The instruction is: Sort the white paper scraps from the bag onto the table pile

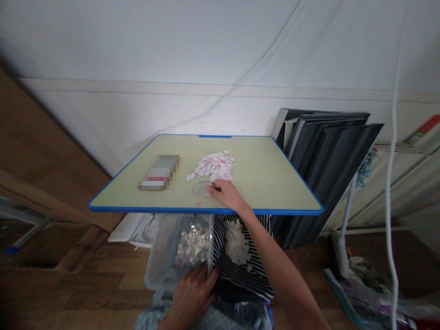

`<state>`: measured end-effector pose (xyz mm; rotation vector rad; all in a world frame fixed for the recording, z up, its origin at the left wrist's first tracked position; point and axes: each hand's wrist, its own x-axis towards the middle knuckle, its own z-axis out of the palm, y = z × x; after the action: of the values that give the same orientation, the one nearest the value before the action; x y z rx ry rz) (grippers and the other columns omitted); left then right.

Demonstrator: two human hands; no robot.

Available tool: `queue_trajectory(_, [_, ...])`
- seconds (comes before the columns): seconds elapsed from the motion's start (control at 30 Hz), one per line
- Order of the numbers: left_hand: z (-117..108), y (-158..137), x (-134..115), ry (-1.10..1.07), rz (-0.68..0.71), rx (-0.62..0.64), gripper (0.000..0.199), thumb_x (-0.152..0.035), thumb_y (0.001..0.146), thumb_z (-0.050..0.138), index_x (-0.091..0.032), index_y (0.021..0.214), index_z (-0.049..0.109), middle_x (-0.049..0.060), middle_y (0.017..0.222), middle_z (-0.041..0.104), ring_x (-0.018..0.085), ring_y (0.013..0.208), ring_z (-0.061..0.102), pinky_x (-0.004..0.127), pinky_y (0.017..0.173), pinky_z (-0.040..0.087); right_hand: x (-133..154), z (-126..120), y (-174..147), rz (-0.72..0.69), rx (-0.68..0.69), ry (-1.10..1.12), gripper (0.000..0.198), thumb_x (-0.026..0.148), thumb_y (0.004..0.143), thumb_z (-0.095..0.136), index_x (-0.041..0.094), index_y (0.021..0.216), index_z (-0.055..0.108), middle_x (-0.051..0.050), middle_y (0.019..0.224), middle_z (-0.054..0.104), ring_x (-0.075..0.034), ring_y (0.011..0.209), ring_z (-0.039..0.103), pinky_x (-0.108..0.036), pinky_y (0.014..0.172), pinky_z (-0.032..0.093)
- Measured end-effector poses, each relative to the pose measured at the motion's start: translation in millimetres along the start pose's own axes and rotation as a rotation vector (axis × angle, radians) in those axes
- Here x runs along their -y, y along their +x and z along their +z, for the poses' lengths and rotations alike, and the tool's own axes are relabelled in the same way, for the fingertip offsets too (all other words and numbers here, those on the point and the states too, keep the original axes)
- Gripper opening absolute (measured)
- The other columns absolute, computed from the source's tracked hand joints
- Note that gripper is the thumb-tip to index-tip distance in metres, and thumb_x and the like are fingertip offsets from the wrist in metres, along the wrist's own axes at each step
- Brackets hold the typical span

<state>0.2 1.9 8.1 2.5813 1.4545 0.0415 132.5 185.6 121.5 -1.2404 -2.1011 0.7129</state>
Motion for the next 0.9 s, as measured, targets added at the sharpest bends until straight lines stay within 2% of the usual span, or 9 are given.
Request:
queue_trajectory(0.3, [-2.9,0.8,0.1,-0.018,0.005,0.032,0.039,-0.02,0.079,0.056,-0.02,0.117,0.046,0.009,0.097,0.058,0.024,0.088,0.053,0.036,0.073,0.045,2.2,3.7,-1.9,-0.065,0.111,-0.008,0.026,0.029,0.076,0.048,0.015,0.054,0.047,0.002,0.053,0.042,-0.007,0.052,0.037,-0.022,0.051,0.025])
queue_trajectory(0.63, [0.7,-0.3,1.1,-0.009,0.009,0.026,0.041,-0.02,0.077,0.058,-0.021,0.116,0.046,0.009,0.096,0.058,0.024,0.086,0.054,0.035,0.071,0.045,1.1,5.6,-3.7,-0.105,0.14,-0.004,0.029,0.034,0.078,0.048,0.015,0.057,0.051,0.001,0.056,0.048,-0.008,0.055,0.04,-0.023,0.052,0.026])
queue_trajectory(0.9, [5.1,0.5,2.0,-0.004,0.013,-0.021,0.039,-0.018,0.078,0.056,-0.021,0.116,0.047,0.008,0.096,0.058,0.024,0.087,0.053,0.036,0.073,0.045,1.9,7.0,-4.2,-0.211,0.175,0.036,0.033,0.034,0.078,0.049,0.017,0.053,0.038,0.004,0.053,0.035,-0.007,0.052,0.032,-0.023,0.05,0.024])
